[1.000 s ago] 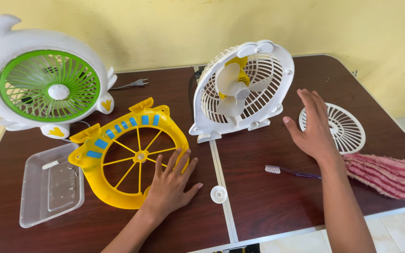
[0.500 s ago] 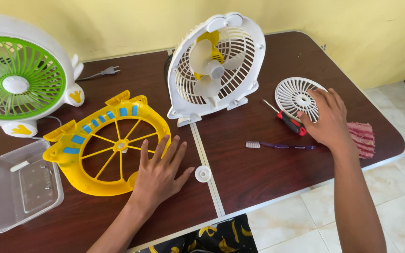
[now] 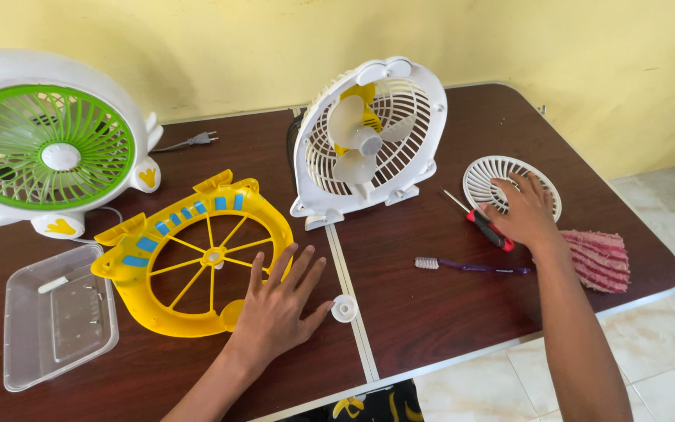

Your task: The person wipes a white fan grille and a yellow/blue fan housing with a cloth, then reassembles the fan by placing the grille onto the housing, securing the center cap, and tightening a screw on the rear grille with a screwdriver.

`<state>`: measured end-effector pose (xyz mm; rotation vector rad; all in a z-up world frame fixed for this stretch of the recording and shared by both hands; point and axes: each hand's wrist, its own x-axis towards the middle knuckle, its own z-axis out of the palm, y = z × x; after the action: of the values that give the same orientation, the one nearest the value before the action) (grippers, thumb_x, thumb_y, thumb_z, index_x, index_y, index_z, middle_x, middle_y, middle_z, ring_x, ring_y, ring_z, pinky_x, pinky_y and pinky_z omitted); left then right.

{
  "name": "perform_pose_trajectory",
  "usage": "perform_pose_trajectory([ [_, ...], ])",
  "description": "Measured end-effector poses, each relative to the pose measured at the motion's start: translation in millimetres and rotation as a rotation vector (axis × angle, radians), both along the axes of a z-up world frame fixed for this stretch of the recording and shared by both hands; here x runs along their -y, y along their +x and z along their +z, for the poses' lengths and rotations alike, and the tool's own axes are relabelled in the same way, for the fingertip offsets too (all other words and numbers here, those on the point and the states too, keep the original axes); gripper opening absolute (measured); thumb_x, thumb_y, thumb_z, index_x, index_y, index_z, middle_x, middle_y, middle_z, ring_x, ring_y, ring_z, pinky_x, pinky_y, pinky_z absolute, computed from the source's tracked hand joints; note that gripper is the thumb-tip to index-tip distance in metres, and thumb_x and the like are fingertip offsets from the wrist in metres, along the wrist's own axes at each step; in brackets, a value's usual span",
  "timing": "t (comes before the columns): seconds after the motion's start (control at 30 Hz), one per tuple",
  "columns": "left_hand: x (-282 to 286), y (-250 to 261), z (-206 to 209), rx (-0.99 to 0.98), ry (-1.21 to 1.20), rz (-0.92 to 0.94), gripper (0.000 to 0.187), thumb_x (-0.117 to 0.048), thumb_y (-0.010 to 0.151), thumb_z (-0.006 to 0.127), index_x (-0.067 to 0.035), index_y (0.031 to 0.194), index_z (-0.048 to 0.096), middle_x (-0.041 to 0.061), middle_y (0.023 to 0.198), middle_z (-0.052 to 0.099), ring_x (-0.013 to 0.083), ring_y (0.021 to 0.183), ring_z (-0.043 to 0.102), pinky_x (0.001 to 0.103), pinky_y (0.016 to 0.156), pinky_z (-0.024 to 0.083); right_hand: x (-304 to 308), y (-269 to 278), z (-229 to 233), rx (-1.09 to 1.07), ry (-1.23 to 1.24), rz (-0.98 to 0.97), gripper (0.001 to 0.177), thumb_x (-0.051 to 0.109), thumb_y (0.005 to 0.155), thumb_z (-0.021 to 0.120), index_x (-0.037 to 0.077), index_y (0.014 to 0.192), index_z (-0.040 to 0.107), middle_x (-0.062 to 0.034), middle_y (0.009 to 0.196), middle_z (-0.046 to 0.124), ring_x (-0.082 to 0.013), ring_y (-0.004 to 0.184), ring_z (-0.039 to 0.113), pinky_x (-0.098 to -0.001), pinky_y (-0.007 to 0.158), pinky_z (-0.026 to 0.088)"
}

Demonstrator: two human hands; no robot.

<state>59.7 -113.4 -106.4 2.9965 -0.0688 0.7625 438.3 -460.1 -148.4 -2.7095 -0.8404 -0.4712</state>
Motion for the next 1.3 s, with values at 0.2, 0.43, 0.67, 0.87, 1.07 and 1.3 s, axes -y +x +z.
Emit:
perform_pose_trajectory([
  [0.2,1,3,18,-0.03,-0.045,0.0,0.071,-0.053,0.084,0.069,-0.011,0.14,0.058,0.012,0.151,0.048,0.0336,0.143,0.038,0.066,0.113,0.025,-19,27,-3,0.016,-0.001,-0.044,0.062,0.048,0.086,0.072,0.018,0.14,0.062,-0.018,0.155,0.047,-0.0444,0.15,0.03,-0.0708,0.114,0.023],
  [0.43,-14,12,52,0.05,0.019,0.075,0.079,-0.054,0.083,0.069,-0.012,0.147,0.05,0.013,0.156,0.04,0.0348,0.144,0.034,0.068,0.112,0.026,-51,1,15,0.172,0.124,0.047,0.066,0.044,0.09,0.069,0.014,0.148,0.056,-0.0207,0.158,0.045,-0.0467,0.151,0.032,-0.0717,0.116,0.024],
  [0.67,-40,17,70,0.033,0.078,0.187,0.081,-0.058,0.079,0.072,-0.017,0.145,0.05,0.011,0.161,0.032,0.0341,0.15,0.024,0.074,0.11,0.024,-90,-33,71,0.17,0.341,0.282,0.081,0.036,0.096,0.07,-0.001,0.159,0.035,-0.0296,0.161,0.039,-0.0481,0.15,0.035,-0.06,0.122,0.029],
  [0.87,-68,-21,65,0.015,0.049,0.294,0.085,-0.061,0.076,0.072,-0.018,0.147,0.05,0.009,0.163,0.029,0.0342,0.151,0.019,0.073,0.111,0.022,-139,-35,73,-0.087,0.556,0.411,0.094,0.025,0.098,0.07,-0.01,0.162,0.012,-0.0352,0.158,0.04,-0.0443,0.15,0.039,-0.0524,0.122,0.03],
  [1.07,-80,-71,58,-0.074,0.01,0.254,0.095,-0.071,0.071,0.072,-0.017,0.146,0.049,0.009,0.162,0.028,0.0335,0.15,0.017,0.072,0.111,0.017,-149,-37,54,-0.201,0.617,0.431,0.089,0.018,0.096,0.068,-0.007,0.164,0.015,-0.0297,0.141,0.055,-0.0358,0.124,0.064,-0.0445,0.103,0.052],
  [1.3,-68,-78,48,-0.064,-0.064,0.209,0.101,-0.073,0.069,0.073,-0.013,0.146,0.048,0.01,0.16,0.032,0.0332,0.149,0.022,0.069,0.113,0.02,-147,-40,40,-0.142,0.619,0.387,0.078,0.013,0.096,0.069,-0.007,0.157,0.024,-0.026,0.122,0.065,-0.0298,0.106,0.069,-0.0417,0.09,0.056],
])
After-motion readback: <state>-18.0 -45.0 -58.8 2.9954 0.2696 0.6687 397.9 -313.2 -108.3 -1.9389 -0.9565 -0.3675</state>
